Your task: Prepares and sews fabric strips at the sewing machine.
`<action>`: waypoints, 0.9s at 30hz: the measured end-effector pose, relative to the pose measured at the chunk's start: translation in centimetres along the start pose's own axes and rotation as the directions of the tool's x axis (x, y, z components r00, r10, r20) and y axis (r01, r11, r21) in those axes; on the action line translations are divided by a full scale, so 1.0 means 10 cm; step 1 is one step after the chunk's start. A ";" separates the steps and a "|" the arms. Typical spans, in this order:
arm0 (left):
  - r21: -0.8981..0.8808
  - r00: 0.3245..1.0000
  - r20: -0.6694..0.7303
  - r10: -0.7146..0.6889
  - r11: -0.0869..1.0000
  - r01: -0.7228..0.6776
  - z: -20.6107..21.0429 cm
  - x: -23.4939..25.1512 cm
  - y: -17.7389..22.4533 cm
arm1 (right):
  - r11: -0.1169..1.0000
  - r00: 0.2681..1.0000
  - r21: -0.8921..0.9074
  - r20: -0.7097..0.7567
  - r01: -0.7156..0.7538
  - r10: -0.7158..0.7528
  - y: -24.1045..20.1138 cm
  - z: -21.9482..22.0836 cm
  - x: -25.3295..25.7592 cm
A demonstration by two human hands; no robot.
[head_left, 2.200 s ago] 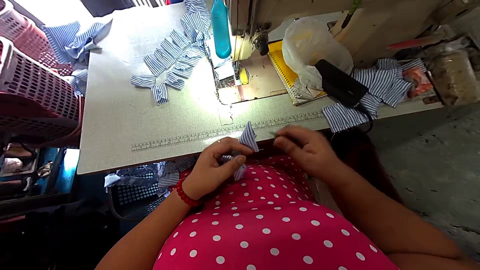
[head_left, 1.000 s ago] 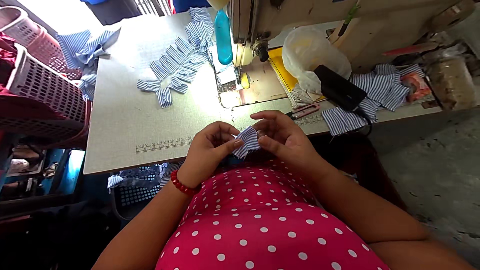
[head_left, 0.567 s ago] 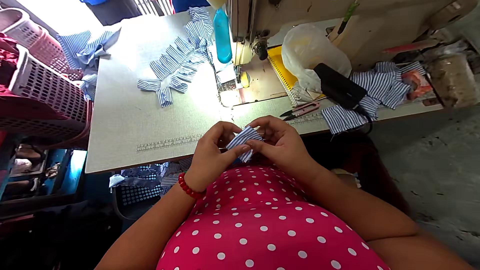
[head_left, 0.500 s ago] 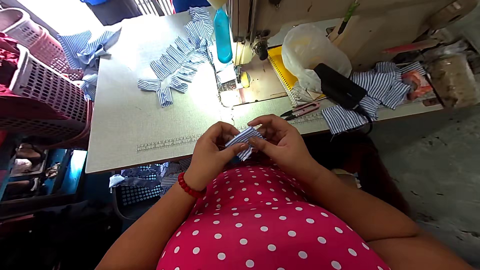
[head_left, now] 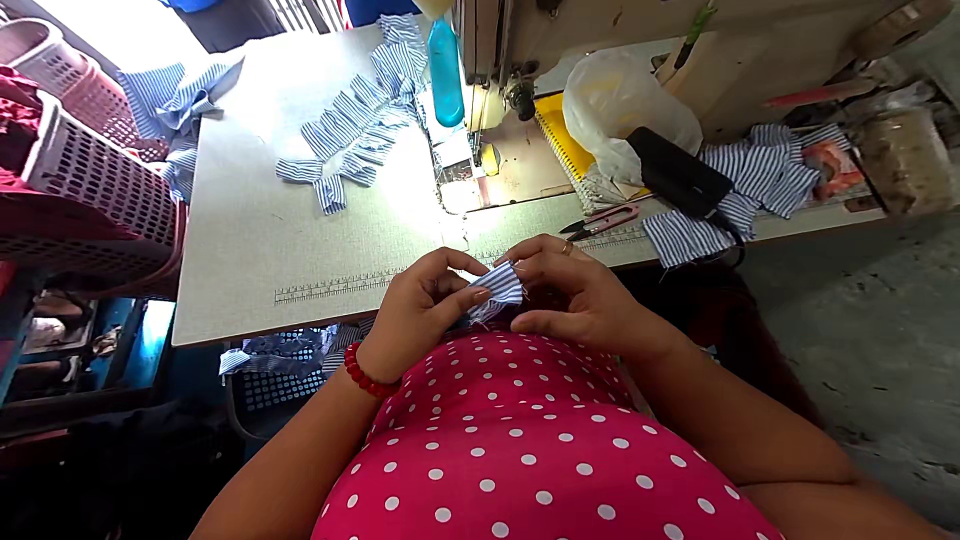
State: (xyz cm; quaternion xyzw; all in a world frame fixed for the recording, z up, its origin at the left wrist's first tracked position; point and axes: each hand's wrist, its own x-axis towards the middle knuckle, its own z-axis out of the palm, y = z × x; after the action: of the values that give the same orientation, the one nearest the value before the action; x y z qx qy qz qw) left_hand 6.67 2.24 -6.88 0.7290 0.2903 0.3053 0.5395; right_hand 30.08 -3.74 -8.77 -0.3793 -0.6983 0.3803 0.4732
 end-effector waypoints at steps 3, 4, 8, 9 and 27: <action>0.059 0.999 0.031 0.025 0.998 -0.027 -0.02 0.01 0.01 | 0.999 0.998 0.034 -0.050 -0.024 0.025 0.01 0.05 0.00; 0.080 0.998 0.034 0.044 0.996 -0.047 -0.02 0.01 0.01 | 0.996 0.996 0.077 -0.073 -0.042 0.048 0.01 0.07 0.00; 0.165 0.993 0.067 0.098 0.980 -0.108 -0.03 0.02 0.01 | 0.969 0.986 0.214 -0.089 -0.122 0.143 -0.03 0.14 -0.02; 0.190 0.991 0.083 0.109 0.974 -0.123 -0.04 0.02 0.02 | 0.966 0.982 0.218 -0.097 -0.137 0.162 -0.04 0.16 -0.02; -0.146 0.955 -0.294 -0.048 0.989 0.005 0.32 -0.04 -0.10 | 0.978 0.918 0.167 -0.354 -0.127 0.180 0.00 0.35 0.00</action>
State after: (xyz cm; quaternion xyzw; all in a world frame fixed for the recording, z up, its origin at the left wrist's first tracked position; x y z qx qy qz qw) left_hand 8.73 0.25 -8.67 0.6301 0.3550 0.4241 0.5451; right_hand 26.73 -4.39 -9.73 -0.4629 -0.5370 0.3869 0.5896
